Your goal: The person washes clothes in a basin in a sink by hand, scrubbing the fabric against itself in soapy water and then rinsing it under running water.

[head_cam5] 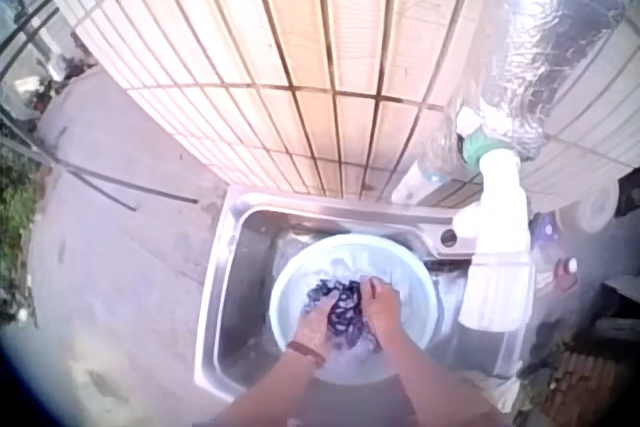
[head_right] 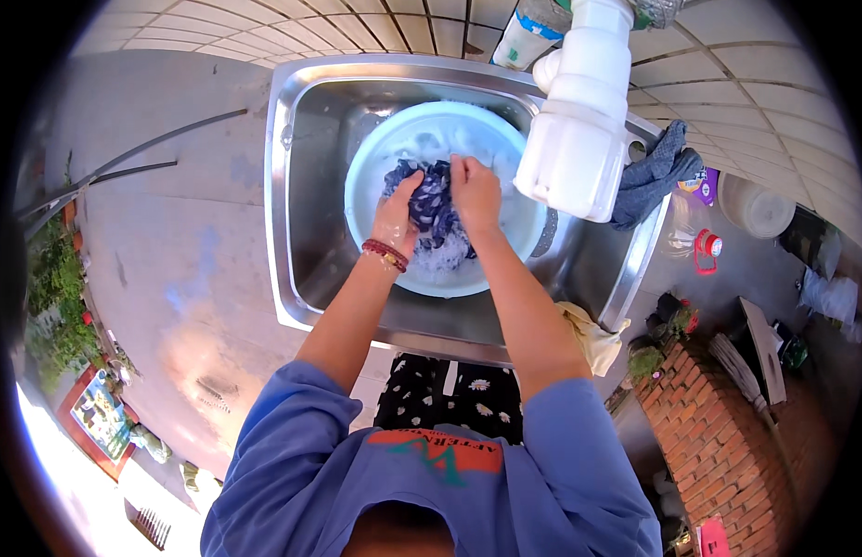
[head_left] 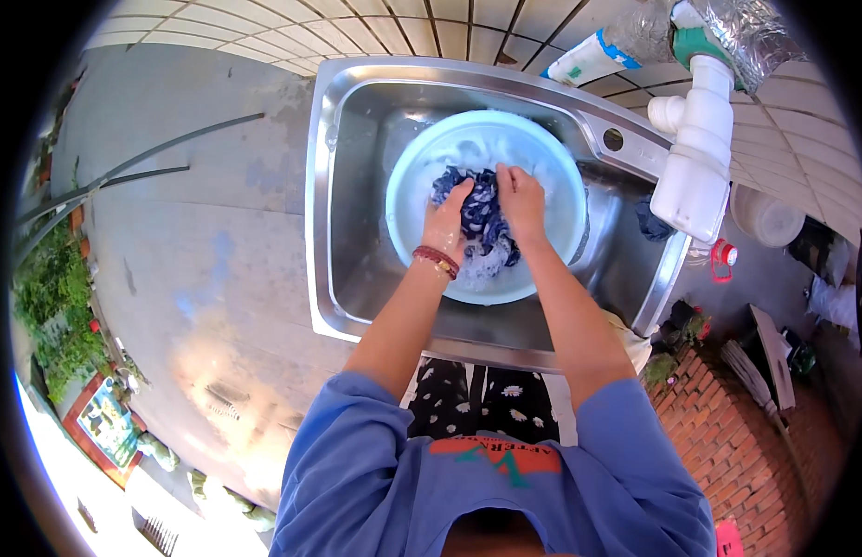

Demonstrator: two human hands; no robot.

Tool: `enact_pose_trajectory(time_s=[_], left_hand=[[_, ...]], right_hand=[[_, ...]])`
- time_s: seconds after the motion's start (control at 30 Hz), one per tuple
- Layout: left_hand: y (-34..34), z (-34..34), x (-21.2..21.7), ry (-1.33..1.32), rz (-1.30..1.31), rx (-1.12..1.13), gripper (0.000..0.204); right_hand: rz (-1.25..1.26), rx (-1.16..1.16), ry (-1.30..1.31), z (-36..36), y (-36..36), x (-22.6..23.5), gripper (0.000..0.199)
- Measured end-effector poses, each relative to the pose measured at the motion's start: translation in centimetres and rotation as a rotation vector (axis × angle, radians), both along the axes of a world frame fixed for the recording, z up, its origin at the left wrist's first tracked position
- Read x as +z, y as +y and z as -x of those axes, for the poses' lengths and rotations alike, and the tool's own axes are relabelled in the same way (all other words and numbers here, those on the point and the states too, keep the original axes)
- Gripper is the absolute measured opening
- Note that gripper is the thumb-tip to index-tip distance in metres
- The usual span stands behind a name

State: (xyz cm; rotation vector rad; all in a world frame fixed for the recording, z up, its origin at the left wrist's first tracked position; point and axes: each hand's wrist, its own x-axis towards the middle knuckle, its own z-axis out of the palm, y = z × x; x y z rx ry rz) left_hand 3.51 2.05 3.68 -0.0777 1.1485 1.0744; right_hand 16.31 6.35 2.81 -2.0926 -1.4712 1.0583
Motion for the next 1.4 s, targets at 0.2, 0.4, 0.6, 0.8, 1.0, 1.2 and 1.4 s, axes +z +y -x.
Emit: enact_pose_trajectory(time_s=[0.2,0.4,0.6,0.8,1.0,1.2,1.4], left_hand=[[0.4,3.5,-0.2,0.578,0.174,-0.204,0.070],[2.5,1.6,-0.9,0.600,0.125,-0.268,0.077],[2.8,1.7,2.1,-0.488,0.079,-0.143,0.064],[0.0,-1.2,1.8,0.018,0.093,-0.016,0.058],[-0.2,3.5,-0.8,0.281,0.063,-0.069,0.072],[1.0,1.3,-2.1,0.633,-0.139,-0.184,0.067],[2.6,1.5,0.1,-0.250,0.007,-0.088,0.070]], right_hand=[[0.221,0.634,-0.163,-3.8,-4.3,-2.3,0.053],[-0.026,0.230,-0.071,-0.8,0.0,0.0,0.018],[-0.308,0.339,0.211,4.1,-8.2,7.9,0.014],[-0.097,0.062,0.124,0.8,-0.6,0.9,0.023],[-0.251,0.217,-0.206,-3.5,-4.1,-2.4,0.034],[0.167,0.553,-0.403,-2.8,-1.6,-2.7,0.037],[-0.286,0.363,0.203,1.5,-5.6,7.4,0.011]])
